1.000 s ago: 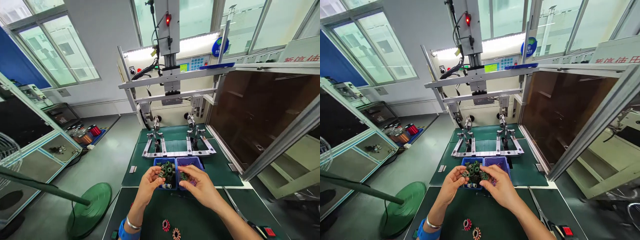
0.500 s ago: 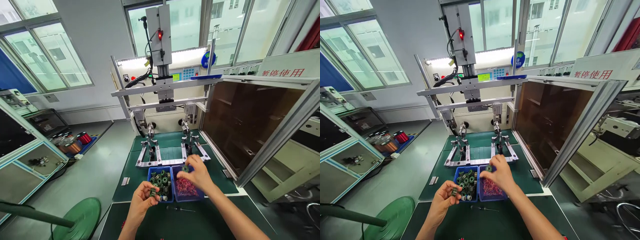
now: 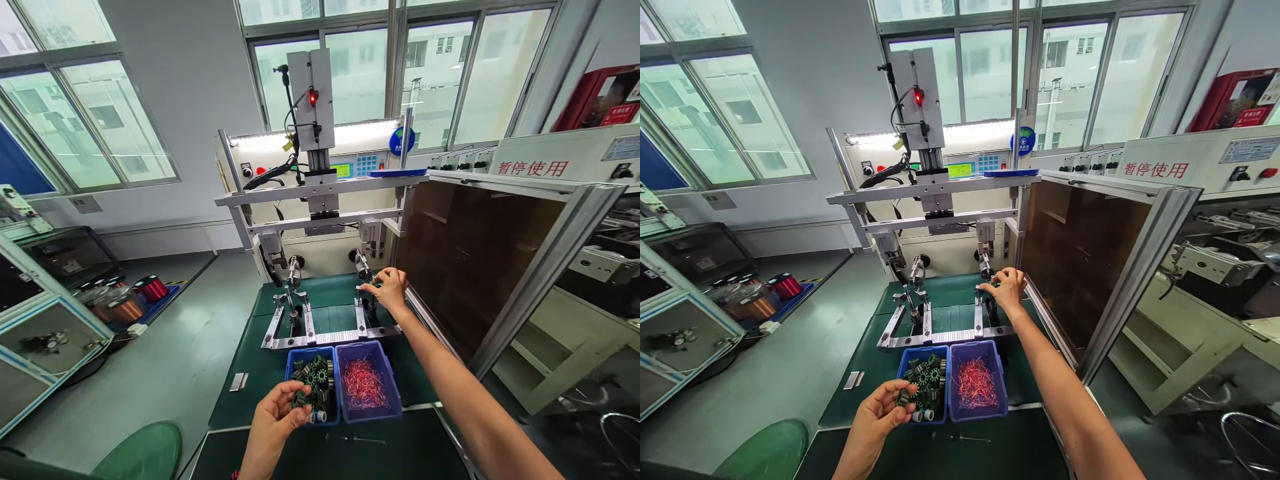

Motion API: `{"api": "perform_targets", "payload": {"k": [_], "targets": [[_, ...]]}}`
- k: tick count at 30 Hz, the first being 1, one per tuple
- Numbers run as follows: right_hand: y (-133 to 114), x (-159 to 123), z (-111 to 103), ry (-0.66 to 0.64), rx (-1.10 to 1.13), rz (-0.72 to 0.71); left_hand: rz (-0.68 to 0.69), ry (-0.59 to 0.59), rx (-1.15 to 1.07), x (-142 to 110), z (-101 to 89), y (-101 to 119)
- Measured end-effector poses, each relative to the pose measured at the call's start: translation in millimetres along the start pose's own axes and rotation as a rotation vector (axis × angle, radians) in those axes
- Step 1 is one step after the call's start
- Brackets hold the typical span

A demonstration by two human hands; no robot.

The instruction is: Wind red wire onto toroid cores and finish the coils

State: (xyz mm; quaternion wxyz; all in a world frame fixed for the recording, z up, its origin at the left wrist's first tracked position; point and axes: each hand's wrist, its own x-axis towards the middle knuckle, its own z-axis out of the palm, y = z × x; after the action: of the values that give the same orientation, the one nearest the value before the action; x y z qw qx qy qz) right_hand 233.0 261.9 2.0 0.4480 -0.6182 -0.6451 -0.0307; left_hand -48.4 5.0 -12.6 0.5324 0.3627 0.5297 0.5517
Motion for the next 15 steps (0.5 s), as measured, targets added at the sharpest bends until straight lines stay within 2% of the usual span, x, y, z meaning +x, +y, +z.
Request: {"api": "perform_targets", "payload": {"k": [6, 15], "targets": [[17, -19, 8, -0.056, -0.03, -0.035, 0.092, -0.009, 0.03, -2, 4.4, -1], [53, -7, 24, -0.256, 0.064, -0.043, 0.084, -0.026, 0.02, -6, 7.5, -2]]}}
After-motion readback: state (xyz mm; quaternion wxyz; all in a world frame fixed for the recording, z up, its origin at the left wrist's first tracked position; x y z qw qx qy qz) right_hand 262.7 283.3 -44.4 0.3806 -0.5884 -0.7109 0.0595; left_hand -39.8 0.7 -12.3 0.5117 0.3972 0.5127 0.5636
